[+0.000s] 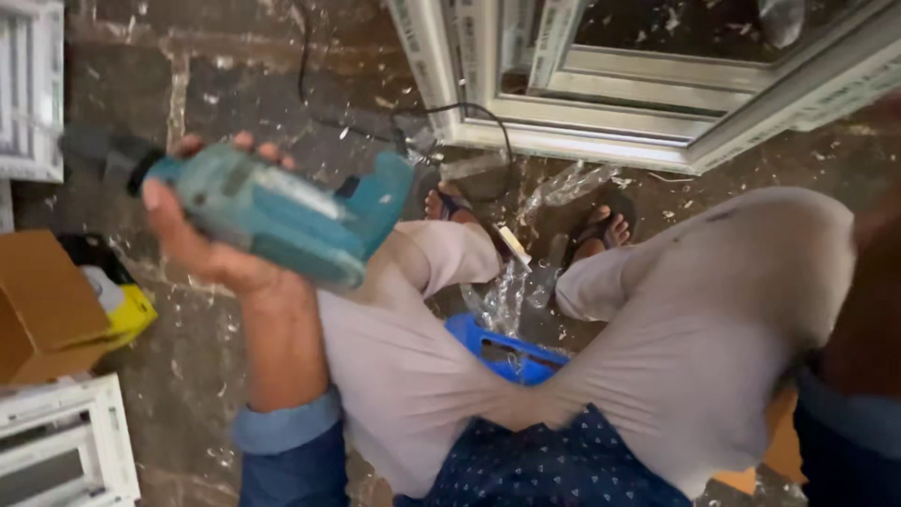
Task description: The person sits on the workshop floor holding a white window handle, aligns it against the slot on an aluminum window frame, then uses a power drill to drive screws and secure the handle to the frame, repositioning the drill between fasteners.
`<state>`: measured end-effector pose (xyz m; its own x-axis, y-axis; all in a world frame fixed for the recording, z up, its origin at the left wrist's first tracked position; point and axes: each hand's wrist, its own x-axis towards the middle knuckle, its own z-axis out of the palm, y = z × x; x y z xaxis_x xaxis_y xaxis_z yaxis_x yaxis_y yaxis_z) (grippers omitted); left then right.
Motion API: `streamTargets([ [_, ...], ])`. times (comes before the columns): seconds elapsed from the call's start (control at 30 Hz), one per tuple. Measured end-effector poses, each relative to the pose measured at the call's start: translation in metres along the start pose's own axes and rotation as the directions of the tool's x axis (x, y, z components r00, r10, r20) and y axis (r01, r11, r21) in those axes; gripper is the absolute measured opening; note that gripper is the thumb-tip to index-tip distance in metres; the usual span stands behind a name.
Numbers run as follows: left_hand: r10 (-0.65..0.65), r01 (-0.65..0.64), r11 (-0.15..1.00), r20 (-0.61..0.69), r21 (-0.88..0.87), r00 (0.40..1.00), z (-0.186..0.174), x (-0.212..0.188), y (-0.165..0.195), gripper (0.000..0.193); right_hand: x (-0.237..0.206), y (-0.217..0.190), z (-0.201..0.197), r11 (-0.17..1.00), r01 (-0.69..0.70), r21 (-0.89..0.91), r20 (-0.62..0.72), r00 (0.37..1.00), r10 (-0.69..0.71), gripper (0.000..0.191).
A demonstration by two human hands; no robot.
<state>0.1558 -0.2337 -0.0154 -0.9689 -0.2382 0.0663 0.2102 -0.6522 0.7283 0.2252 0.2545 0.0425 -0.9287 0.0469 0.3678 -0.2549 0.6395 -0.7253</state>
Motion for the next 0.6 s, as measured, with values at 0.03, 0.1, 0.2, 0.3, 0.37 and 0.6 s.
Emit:
streamTargets([
  [0.03, 0.017, -0.017, 0.999, -0.004, 0.029, 1.000, 0.009, 0.000, -0.001, 0.055, 0.005, -0.025, 0.009, 0.998, 0.070, -0.006, 0.133, 0.989, -0.069, 0.046],
  [0.1, -0.027, 0.028, 0.999, -0.022, 0.045, 0.999, 0.029, -0.001, -0.002, 0.053, 0.013, -0.065, 0.040, 0.980, 0.200, 0.016, 0.382, 0.904, -0.191, 0.050],
  [0.2, -0.138, 0.140, 0.990, -0.062, 0.025, 0.988, 0.059, 0.005, -0.003, 0.052, 0.025, -0.096, 0.114, 0.923, 0.381, 0.047, 0.529, 0.775, -0.347, 0.082],
  [0.3, -0.236, 0.243, 0.969, -0.119, 0.054, 0.965, 0.085, 0.018, -0.011, 0.061, 0.024, -0.102, 0.164, 0.915, 0.373, 0.154, 0.420, 0.814, -0.402, 0.089],
  [0.37, -0.232, 0.233, 0.973, -0.050, 0.001, 0.971, 0.102, 0.032, -0.021, 0.060, 0.022, -0.094, 0.186, 0.936, 0.266, 0.231, 0.287, 0.901, -0.326, 0.080],
  [0.6, -0.220, 0.248, 0.937, -0.136, 0.246, 0.966, 0.154, 0.042, -0.096, 0.071, 0.021, -0.029, 0.215, 0.958, -0.100, 0.267, 0.166, 0.984, 0.057, 0.037],
])
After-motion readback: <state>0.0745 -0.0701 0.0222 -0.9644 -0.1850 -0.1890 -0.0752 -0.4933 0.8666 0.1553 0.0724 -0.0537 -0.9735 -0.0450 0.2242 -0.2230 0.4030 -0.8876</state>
